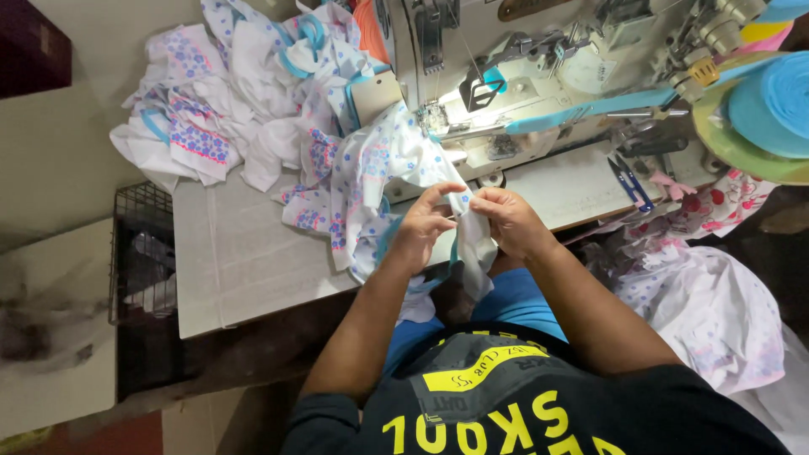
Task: Sorting and unfolding patterned fabric pieces on a sewing machine table
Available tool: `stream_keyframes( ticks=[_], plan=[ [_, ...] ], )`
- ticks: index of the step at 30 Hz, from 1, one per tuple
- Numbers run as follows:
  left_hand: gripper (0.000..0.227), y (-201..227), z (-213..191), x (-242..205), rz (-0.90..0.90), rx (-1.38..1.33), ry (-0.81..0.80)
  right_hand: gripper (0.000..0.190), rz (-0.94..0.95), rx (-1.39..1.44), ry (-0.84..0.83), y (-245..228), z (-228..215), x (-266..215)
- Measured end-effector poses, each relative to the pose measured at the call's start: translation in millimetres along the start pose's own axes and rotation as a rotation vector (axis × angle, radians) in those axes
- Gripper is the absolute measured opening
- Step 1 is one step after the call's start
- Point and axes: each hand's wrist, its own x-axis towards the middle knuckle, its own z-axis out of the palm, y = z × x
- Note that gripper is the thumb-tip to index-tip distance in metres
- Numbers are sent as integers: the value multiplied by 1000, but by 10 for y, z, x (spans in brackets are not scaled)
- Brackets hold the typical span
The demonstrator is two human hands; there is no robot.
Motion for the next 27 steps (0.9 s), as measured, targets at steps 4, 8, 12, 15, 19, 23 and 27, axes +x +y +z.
stream_keyframes(
  ticks=[4, 8, 12, 15, 19, 23, 27],
  plan=[
    [34, 141, 186, -101, 207, 239, 101, 18, -61, -65, 35, -56, 83, 8],
    [14, 227, 254, -138, 271, 389, 159, 18, -171, -126, 121, -2, 100, 122],
    [55, 265, 36, -117, 275, 530, 122, 18, -102, -43, 84, -104, 229, -97],
    [68, 547, 227, -155, 547, 1152, 231, 19, -79, -24, 87, -44, 195, -71],
    [52, 765, 225, 39, 600, 1748, 489, 13, -66, -43, 48, 29, 257, -21],
    [52, 862, -83, 446, 699, 1918, 577, 12, -66, -95, 24, -229, 551, -252],
    [47, 838, -626, 1071, 659, 1996, 561, 12, -41, -86, 54, -151, 464, -108]
  ],
)
